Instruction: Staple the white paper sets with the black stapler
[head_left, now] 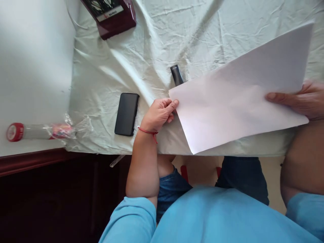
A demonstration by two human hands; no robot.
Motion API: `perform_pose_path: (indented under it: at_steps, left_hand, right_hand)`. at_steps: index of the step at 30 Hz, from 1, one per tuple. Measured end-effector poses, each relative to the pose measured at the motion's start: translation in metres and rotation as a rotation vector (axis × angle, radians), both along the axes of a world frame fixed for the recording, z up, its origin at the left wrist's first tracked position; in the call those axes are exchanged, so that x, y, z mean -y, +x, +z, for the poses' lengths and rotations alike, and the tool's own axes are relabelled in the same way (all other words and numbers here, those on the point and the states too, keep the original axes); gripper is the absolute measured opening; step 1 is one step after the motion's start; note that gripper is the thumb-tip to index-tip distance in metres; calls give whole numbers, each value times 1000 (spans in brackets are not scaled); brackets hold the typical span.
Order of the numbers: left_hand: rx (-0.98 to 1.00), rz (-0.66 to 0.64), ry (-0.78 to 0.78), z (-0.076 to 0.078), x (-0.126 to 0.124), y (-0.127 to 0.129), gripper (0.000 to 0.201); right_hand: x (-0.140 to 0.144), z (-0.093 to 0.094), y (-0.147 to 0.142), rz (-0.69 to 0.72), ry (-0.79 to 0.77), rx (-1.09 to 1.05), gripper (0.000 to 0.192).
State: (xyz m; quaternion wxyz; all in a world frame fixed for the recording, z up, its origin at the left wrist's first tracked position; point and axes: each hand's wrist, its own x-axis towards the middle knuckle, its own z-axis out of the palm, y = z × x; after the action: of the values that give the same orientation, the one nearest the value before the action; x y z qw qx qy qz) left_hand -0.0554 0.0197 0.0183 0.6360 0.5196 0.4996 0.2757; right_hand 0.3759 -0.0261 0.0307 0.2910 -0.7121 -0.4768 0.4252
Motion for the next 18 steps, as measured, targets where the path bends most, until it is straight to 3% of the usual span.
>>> perform_pose_path:
  at_steps: [3,7,11,14,18]
  left_hand:
    - [-25,-24,3,-3,0,-1,48]
    - [-46,-55,40,-3,-1,-5,33]
    - [-196,-136,94,7,5,-3,20]
    - [-321,-180,196,12,8,1,25]
    - [-424,-210,289,13,8,4,25]
  right_hand:
    - [-1,-3,8,85,-271,74,48]
    - [1,-8,15,143,-299,-2,49]
    - [1,-11,18,128,-434,-53,58]
    - [-3,-10,14,97,-530,-55,68]
    - [-6,-8,9,75,-434,-89,78]
